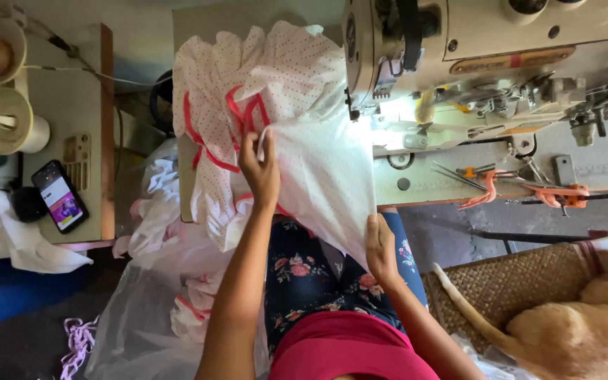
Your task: Sorting and inspecting white fabric garments with pink trim and placing them into a plastic bag on a sewing floor.
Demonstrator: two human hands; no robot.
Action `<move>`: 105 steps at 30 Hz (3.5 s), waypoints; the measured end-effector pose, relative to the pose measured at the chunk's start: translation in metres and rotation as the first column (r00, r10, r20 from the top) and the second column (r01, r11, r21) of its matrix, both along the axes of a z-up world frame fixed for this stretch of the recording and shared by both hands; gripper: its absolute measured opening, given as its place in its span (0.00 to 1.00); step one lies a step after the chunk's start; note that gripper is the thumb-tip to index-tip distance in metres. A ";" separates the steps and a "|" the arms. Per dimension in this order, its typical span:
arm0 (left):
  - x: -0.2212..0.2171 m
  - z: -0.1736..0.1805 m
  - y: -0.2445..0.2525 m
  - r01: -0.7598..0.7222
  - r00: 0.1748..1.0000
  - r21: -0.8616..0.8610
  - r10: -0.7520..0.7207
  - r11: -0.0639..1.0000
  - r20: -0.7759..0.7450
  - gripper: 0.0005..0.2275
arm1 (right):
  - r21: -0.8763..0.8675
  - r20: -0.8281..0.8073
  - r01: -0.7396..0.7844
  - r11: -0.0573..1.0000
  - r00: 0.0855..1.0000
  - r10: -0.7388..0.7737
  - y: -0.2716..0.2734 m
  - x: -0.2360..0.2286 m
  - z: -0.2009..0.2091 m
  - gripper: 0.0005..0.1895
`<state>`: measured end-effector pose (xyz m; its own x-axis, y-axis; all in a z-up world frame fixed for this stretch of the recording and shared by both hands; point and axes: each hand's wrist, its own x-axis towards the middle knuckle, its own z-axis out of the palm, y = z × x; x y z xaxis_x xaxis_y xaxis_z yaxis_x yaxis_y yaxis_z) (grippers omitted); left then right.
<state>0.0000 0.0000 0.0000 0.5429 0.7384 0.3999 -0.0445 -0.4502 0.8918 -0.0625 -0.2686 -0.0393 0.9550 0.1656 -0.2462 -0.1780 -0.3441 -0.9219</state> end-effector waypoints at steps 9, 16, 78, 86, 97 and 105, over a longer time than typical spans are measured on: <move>0.054 0.016 0.023 -0.006 0.996 0.070 -0.001 0.998 0.087 0.08 | -0.018 0.055 -0.012 1.000 0.998 0.013 0.009 0.031 -0.019 0.22; 0.063 0.065 0.025 0.064 0.989 0.138 -0.081 0.988 0.126 0.04 | -0.001 0.065 -0.005 1.000 0.998 0.005 0.034 0.064 -0.024 0.21; 0.012 -0.096 0.170 -0.264 0.870 -0.100 0.192 0.959 -0.455 0.38 | -0.155 0.352 -0.194 0.969 0.905 0.237 0.034 0.056 0.004 0.08; -0.345 -0.081 0.207 -0.374 0.894 -0.297 0.257 0.879 -0.367 0.38 | -0.167 0.460 -0.228 0.959 0.842 0.281 0.026 0.055 -0.010 0.12; -0.416 -0.123 0.170 -0.034 0.467 0.461 0.422 0.887 -0.777 0.32 | 0.017 0.371 -0.282 0.959 0.893 0.256 0.003 0.065 -0.003 0.18; -0.077 0.019 -0.025 0.098 0.809 0.192 0.034 0.976 -0.586 0.57 | 0.162 -0.539 -0.065 0.985 0.830 0.144 -0.243 0.060 -0.180 0.12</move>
<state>-0.0771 -0.0246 0.0191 0.7437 0.6541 0.1381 0.4360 -0.6312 0.6415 -0.0025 -0.5114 -0.2197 0.6449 0.3252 -0.6916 -0.6363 -0.2728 -0.7216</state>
